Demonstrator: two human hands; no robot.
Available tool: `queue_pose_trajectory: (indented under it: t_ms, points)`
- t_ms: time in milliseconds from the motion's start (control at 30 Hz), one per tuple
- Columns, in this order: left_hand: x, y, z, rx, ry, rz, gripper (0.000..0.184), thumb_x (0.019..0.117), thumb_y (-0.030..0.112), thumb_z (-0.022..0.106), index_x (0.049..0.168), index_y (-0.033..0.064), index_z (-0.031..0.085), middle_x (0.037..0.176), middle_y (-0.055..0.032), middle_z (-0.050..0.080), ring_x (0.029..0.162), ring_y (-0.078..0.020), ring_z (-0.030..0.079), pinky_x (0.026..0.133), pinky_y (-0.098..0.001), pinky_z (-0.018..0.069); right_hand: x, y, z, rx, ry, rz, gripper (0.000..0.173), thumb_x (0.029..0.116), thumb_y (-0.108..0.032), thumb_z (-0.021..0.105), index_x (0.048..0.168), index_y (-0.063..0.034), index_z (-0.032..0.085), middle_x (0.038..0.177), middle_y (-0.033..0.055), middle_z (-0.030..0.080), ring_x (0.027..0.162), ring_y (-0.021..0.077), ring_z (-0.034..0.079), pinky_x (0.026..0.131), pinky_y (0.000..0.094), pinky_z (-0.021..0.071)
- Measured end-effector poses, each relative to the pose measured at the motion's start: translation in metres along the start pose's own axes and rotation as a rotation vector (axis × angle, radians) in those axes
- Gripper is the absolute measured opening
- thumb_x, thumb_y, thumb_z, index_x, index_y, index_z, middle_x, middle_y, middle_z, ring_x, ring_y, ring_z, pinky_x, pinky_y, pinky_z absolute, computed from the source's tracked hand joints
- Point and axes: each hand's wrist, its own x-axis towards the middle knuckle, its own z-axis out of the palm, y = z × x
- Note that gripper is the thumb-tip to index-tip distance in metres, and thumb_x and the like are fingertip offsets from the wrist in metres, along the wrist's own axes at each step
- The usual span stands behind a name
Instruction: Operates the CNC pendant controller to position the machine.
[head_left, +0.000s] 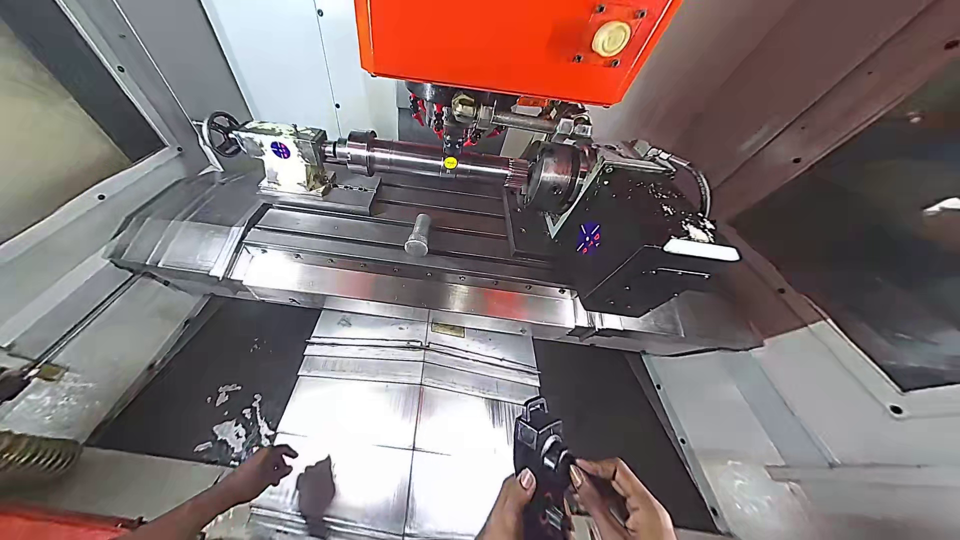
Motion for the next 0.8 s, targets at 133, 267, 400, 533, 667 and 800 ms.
queue_pose_trajectory:
  t_ms: [133,267,400,533,667,800]
  points:
    - [-0.017,-0.048,-0.022,0.195,0.164,-0.341,0.068,0.0965,0.071,0.043,0.115,0.0075,0.059,0.092,0.008,0.07,0.083,-0.0027,0.066,0.08,-0.0279,0.0571,-0.014,-0.012,-0.001,0.045,-0.037,-0.088,0.019,0.0935,-0.008,0.07,0.103,0.008,0.068,0.094,0.0135,0.073,0.081,0.0123,0.072,0.078,0.0312,0.0619]
    - [-0.022,-0.033,-0.017,0.172,0.176,-0.321,0.069,0.0946,0.071,0.049,0.116,0.0064,0.059,0.092,0.0056,0.072,0.082,-0.0048,0.069,0.078,-0.0282,0.0584,-0.03,-0.004,-0.007,0.071,-0.177,-0.073,0.021,0.0942,-0.007,0.07,0.106,0.0089,0.065,0.096,0.0166,0.072,0.083,0.0177,0.073,0.08,0.0365,0.0628]
    - [-0.024,-0.034,-0.013,0.17,0.123,-0.283,0.065,0.0986,0.066,0.047,0.118,0.0046,0.059,0.096,0.0051,0.072,0.085,-0.0052,0.069,0.081,-0.0291,0.0588,-0.019,-0.01,-0.019,0.007,-0.12,-0.057,0.021,0.0941,-0.009,0.07,0.106,0.0085,0.067,0.094,0.0143,0.073,0.08,0.0127,0.071,0.077,0.0312,0.0614]
    - [-0.026,-0.031,-0.014,0.179,0.149,-0.27,0.066,0.0967,0.069,0.048,0.118,0.0077,0.059,0.096,0.0083,0.072,0.087,-0.0019,0.068,0.083,-0.0274,0.057,-0.027,-0.024,-0.009,0.029,-0.171,-0.118,0.02,0.0918,-0.006,0.072,0.103,0.0092,0.067,0.097,0.0157,0.072,0.084,0.014,0.072,0.081,0.0321,0.0619]
    - [-0.03,-0.021,-0.018,0.176,0.137,-0.277,0.068,0.0969,0.067,0.049,0.121,0.0044,0.057,0.097,0.005,0.073,0.086,-0.0053,0.07,0.083,-0.03,0.0588,-0.024,-0.015,-0.011,0.016,-0.17,-0.036,0.021,0.0933,-0.008,0.071,0.106,0.0084,0.066,0.095,0.0151,0.072,0.081,0.0154,0.072,0.078,0.0344,0.0621]
    - [-0.035,-0.019,-0.016,0.191,0.155,-0.282,0.057,0.1018,0.059,0.044,0.118,0.006,0.058,0.095,0.0081,0.071,0.085,-0.0022,0.068,0.082,-0.0277,0.0574,-0.026,-0.032,-0.003,0.043,-0.154,-0.112,0.021,0.0928,-0.008,0.072,0.106,0.0087,0.067,0.098,0.0148,0.073,0.084,0.0129,0.072,0.081,0.0311,0.0621]
